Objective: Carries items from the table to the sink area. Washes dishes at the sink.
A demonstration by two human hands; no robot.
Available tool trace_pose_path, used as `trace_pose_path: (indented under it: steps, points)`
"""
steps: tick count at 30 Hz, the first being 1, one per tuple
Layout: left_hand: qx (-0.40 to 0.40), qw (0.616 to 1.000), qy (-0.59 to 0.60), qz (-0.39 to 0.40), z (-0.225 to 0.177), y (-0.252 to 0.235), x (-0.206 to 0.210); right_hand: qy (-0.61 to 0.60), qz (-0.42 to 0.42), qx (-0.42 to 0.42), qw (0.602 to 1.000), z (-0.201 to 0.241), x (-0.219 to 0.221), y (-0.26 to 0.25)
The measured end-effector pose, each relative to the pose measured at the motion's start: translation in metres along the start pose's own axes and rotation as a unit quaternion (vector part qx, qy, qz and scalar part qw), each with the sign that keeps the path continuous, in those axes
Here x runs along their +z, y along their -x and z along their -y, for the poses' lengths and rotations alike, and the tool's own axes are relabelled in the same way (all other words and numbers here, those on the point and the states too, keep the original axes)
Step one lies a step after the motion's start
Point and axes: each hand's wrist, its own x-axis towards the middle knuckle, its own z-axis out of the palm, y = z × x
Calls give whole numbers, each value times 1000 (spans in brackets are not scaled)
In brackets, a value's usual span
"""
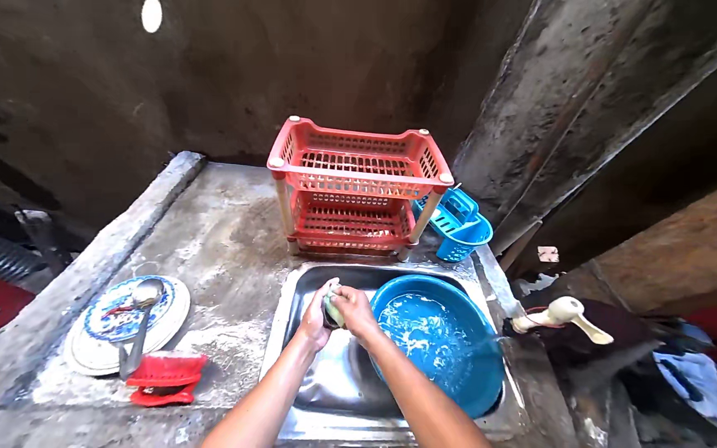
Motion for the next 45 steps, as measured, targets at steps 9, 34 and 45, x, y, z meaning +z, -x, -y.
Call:
trace_pose_path:
  steps: [9, 34, 45]
  points:
    - [16, 996, -90, 15, -12, 1, -7, 408, 81, -142, 898, 12, -10, 13]
    - [0, 996, -68, -53, 2, 12, -14, -219, -39, 14, 975, -6, -22, 0]
    - [54, 992, -21, -114, -22, 22, -28, -213, -165, 48, 962, -33, -24, -7]
